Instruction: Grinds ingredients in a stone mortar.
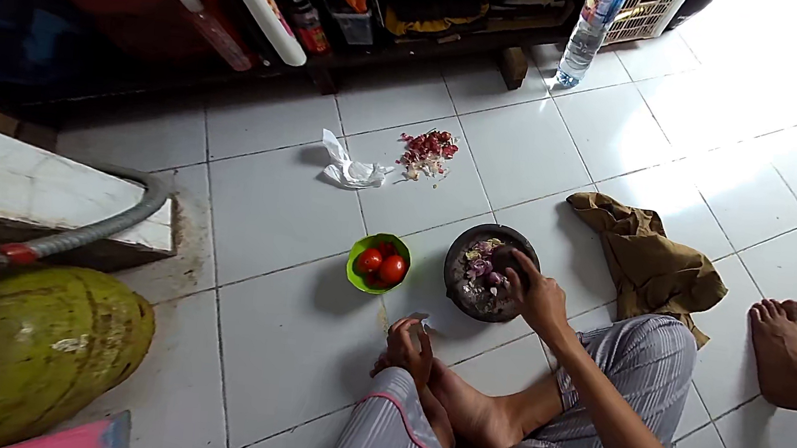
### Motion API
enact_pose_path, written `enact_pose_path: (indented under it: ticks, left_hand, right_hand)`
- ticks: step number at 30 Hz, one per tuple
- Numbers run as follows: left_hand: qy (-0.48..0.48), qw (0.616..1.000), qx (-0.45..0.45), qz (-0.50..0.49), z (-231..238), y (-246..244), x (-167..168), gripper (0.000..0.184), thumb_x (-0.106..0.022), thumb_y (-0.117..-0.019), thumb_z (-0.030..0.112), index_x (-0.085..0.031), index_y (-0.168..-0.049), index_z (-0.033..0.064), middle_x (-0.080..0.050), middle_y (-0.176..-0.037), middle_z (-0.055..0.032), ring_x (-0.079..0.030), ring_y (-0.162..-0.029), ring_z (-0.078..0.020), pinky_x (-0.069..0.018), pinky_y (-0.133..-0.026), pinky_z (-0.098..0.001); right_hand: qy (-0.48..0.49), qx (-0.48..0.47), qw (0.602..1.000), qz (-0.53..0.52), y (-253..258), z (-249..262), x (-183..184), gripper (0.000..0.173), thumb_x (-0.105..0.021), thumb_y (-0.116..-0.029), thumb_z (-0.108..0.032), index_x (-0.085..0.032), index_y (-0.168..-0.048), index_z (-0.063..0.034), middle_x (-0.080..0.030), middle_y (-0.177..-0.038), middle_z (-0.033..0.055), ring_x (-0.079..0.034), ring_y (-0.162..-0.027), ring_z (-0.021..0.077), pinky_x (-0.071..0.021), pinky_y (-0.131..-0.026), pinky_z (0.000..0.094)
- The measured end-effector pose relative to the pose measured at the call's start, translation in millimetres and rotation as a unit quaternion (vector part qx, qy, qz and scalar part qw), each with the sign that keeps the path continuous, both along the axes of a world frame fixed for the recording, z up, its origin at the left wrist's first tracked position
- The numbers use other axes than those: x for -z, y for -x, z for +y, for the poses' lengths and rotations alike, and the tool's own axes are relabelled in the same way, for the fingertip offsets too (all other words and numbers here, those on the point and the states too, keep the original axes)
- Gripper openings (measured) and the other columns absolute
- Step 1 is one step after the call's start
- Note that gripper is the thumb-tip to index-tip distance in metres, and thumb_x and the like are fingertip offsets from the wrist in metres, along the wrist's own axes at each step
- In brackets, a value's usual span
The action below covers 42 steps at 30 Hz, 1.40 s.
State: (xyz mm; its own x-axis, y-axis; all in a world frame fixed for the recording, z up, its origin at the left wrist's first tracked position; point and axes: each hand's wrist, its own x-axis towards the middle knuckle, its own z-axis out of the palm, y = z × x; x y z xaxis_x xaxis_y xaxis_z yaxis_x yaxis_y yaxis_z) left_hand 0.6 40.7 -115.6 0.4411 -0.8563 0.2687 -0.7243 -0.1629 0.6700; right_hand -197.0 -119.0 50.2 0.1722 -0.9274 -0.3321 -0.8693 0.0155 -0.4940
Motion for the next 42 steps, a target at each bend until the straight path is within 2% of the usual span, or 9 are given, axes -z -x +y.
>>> enact_pose_path:
  ticks: [3, 7, 11, 15, 20, 24, 27, 33, 42]
  left_hand:
    - [0.006, 1.0, -0.009, -0.002, 0, 0, 7, 0.035, -0.052, -0.0921, 0.013, -0.061, -0.11, -0.0148, -0.062, -0.115, -0.0338, -0.063, -0.099, -0.0449, -0.0519, -0.087, -0.0517]
    - [0.005, 1.0, -0.008, -0.011, -6, 4, 2, 0.028, -0.057, -0.0879, 0.006, -0.063, -0.108, -0.0132, -0.064, -0.114, -0.0324, -0.066, -0.099, -0.0436, -0.0538, -0.085, -0.0502]
    - [0.006, 1.0, -0.008, -0.01, -3, 3, 2, 0.029, -0.055, -0.0898, 0.007, -0.062, -0.109, -0.013, -0.064, -0.115, -0.0321, -0.065, -0.1, -0.044, -0.0532, -0.087, -0.0501]
    - [0.006, 1.0, -0.016, -0.016, 1, 0, 5, 0.031, -0.054, -0.0922, 0.01, -0.06, -0.111, -0.0128, -0.062, -0.115, -0.0318, -0.065, -0.097, -0.0409, -0.0542, -0.085, -0.0467]
    - [0.034, 0.999, -0.017, -0.007, -5, 5, 9, 0.029, -0.057, -0.0869, 0.005, -0.061, -0.106, -0.0158, -0.062, -0.111, -0.0343, -0.065, -0.095, -0.0435, -0.0535, -0.084, -0.0482]
    - [0.01, 1.0, -0.019, -0.008, -3, 5, 2, 0.029, -0.056, -0.0889, 0.006, -0.062, -0.108, -0.0149, -0.063, -0.115, -0.0335, -0.066, -0.098, -0.045, -0.0536, -0.086, -0.05]
    - [-0.001, 1.0, -0.021, -0.007, -2, 2, -1, 0.031, -0.056, -0.0904, 0.008, -0.061, -0.11, -0.0148, -0.063, -0.116, -0.0337, -0.066, -0.096, -0.0431, -0.0547, -0.084, -0.0474]
    - [-0.01, 0.999, 0.043, 0.01, -4, 4, -4, 0.029, -0.06, -0.089, 0.005, -0.062, -0.11, -0.0144, -0.064, -0.114, -0.0329, -0.067, -0.092, -0.039, -0.0561, -0.082, -0.0427]
    - [-0.075, 0.964, 0.253, 0.031, -13, 34, -21, 0.025, -0.061, -0.092, 0.009, -0.071, -0.108, -0.0075, -0.07, -0.113, -0.0262, -0.067, -0.107, -0.044, -0.052, -0.094, -0.0556]
  right_hand:
    - [0.097, 0.013, 0.995, -0.014, -1, 17, 16, 0.049, -0.049, -0.1071, -0.037, -0.055, -0.15, -0.0143, -0.074, -0.079, 0.0185, -0.072, -0.073, 0.0411, -0.0545, -0.069, 0.0579]
    - [-0.06, -0.065, 0.993, 0.075, -7, 20, 62, 0.055, -0.04, -0.1097, -0.04, -0.039, -0.161, -0.0201, -0.075, -0.097, 0.0214, -0.072, -0.094, 0.044, -0.0526, -0.084, 0.0599]
    - [-0.135, -0.051, 0.988, 0.061, -5, -11, 23, 0.052, -0.039, -0.1107, -0.044, -0.044, -0.158, -0.0225, -0.071, -0.121, 0.0227, -0.067, -0.114, 0.0432, -0.0482, -0.097, 0.0609]
    - [-0.028, 0.0, 0.999, 0.035, -6, -5, 1, 0.051, -0.042, -0.1095, -0.044, -0.048, -0.156, -0.0239, -0.075, -0.101, 0.0198, -0.071, -0.098, 0.0411, -0.0517, -0.087, 0.0576]
    - [-0.031, -0.059, 0.995, 0.068, -11, 10, 65, 0.053, -0.041, -0.1093, -0.039, -0.043, -0.159, -0.0179, -0.075, -0.097, 0.0216, -0.072, -0.093, 0.0445, -0.0527, -0.084, 0.061]
    - [-0.114, -0.048, 0.99, 0.073, -7, -15, 30, 0.052, -0.04, -0.1106, -0.043, -0.045, -0.157, -0.0212, -0.072, -0.117, 0.0232, -0.068, -0.112, 0.0439, -0.0489, -0.096, 0.0608]
    - [-0.056, -0.016, 0.997, 0.06, -8, -16, 4, 0.05, -0.043, -0.1097, -0.043, -0.048, -0.155, -0.0238, -0.075, -0.107, 0.0216, -0.07, -0.104, 0.0422, -0.0504, -0.091, 0.0585]
    - [-0.067, -0.08, 0.991, 0.08, -15, -2, 51, 0.052, -0.044, -0.1094, -0.039, -0.045, -0.157, -0.0194, -0.074, -0.107, 0.0245, -0.07, -0.103, 0.0462, -0.0504, -0.09, 0.0619]
    - [-0.06, -0.069, 0.994, 0.057, -17, -7, 38, 0.05, -0.048, -0.109, -0.037, -0.049, -0.155, -0.0191, -0.074, -0.1, 0.0251, -0.07, -0.098, 0.0468, -0.0506, -0.087, 0.0632]
